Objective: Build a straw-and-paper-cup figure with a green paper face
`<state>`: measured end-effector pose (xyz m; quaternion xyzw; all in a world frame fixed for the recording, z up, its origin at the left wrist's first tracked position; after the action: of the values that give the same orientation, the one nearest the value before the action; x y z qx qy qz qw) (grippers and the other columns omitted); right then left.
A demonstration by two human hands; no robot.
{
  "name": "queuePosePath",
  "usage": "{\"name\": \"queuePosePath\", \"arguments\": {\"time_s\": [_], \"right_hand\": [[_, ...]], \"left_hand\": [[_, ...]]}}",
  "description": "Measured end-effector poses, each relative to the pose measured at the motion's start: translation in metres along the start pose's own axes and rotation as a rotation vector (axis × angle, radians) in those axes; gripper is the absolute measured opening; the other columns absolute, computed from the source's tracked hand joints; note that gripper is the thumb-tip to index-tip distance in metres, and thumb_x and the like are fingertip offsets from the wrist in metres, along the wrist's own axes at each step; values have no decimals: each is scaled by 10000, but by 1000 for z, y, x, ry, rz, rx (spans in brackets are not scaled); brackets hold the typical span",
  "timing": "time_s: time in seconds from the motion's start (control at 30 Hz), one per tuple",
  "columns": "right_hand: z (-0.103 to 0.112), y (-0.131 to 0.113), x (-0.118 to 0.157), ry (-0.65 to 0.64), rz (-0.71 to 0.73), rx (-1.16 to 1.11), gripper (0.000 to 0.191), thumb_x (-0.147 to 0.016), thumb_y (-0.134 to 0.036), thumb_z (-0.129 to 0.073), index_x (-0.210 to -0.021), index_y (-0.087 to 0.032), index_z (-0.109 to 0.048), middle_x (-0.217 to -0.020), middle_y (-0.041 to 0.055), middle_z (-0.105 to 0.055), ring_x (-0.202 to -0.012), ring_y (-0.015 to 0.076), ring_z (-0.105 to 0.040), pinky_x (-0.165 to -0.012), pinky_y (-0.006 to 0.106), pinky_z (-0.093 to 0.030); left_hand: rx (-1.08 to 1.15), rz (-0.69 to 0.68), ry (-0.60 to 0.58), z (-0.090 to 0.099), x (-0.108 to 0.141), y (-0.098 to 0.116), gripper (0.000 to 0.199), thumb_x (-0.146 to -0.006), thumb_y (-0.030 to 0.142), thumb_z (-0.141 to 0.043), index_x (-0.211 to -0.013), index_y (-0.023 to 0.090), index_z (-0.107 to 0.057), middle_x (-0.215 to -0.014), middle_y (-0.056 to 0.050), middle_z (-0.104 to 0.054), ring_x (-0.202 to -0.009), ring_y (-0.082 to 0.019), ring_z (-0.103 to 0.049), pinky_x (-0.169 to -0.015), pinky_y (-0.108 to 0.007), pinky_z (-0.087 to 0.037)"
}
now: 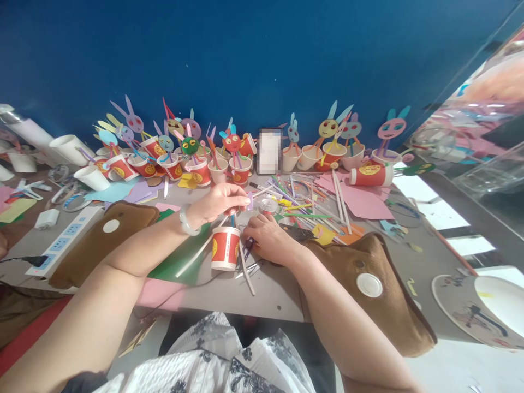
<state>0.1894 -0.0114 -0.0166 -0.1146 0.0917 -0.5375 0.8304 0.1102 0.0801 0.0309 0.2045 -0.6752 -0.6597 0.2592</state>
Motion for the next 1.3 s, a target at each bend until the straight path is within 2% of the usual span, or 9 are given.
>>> {"name": "queuePosePath", "arguments": {"time_s": [0.27,0.5,0.57,0.67,0.77,0.83,1.0,1.2,1.3], "right_hand": [[4,4,-3,33,-18,31,196,-699,-49,-560,-813,-198,-616,-889,66,-645,-923,242,-576,-946,392,-381],[34,20,8,231,-66,116,242,-625,-7,-483,-730,-219,-531,-724,38,-639,-765,218,-576,-916,368,-372],[44,29,13,284,-156,207,218,-642,-26,-492,-732,-222,-525,-700,45,-642,-734,226,-583,-918,381,-368],[62,48,25,431,-402,278,145,-711,-98,-520,-778,-226,-522,-695,57,-636,-710,244,-592,-877,397,-377],[78,64,42,605,-663,227,69,-794,-210,-547,-828,-238,-495,-636,36,-573,-641,248,-552,-744,382,-380],[81,69,49,684,-733,128,125,-844,-301,-560,-806,-254,-451,-595,13,-527,-584,229,-505,-646,355,-346],[75,62,44,781,-587,-296,302,-969,-457,-489,-770,-266,-365,-587,-12,-560,-549,177,-506,-574,320,-360],[68,47,38,858,-411,-720,258,-990,-508,-497,-1032,-269,-410,-540,-91,-549,-425,132,-462,-490,287,-378],[67,41,32,800,-298,-879,308,-978,-512,-519,-1126,-253,-445,-624,-65,-620,-423,127,-511,-487,293,-411]], "left_hand": [[19,1,-2,2,-1,-2,101,-837,123,-658,-739,105,-645,-619,18,-632,-439,-12,-453,-427,-164,-309],[8,-3,16,4,0,6,112,-852,120,-640,-741,108,-644,-619,18,-631,-431,-11,-443,-422,-166,-300],[2,5,24,4,1,6,122,-857,118,-634,-736,109,-639,-621,18,-629,-428,-13,-443,-422,-169,-303],[-12,0,27,5,1,6,114,-851,131,-646,-740,107,-646,-644,10,-640,-438,-16,-448,-426,-169,-307],[-11,-9,41,5,0,5,116,-833,142,-662,-724,105,-647,-645,7,-639,-449,-19,-445,-430,-172,-304],[-10,-1,52,5,-1,4,121,-823,148,-665,-712,105,-643,-628,9,-629,-448,-23,-437,-432,-175,-303],[-21,-13,50,4,0,4,123,-802,179,-668,-706,107,-642,-605,7,-622,-438,-29,-425,-429,-184,-282],[-12,-84,4,1,2,8,159,-762,249,-696,-693,122,-631,-604,17,-605,-452,-31,-415,-439,-196,-269],[-4,-102,-16,-1,3,9,180,-747,289,-710,-708,129,-635,-599,29,-591,-460,-35,-416,-444,-202,-265]]}}
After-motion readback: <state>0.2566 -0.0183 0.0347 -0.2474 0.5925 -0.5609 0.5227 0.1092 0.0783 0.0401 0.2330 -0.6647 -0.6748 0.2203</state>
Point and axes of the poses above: each hand's wrist, its own x-axis away from the middle knuckle, its own z-axis out of the back of the hand, y = z × x, the point moved 7 cm from there along -x, towards the middle knuckle
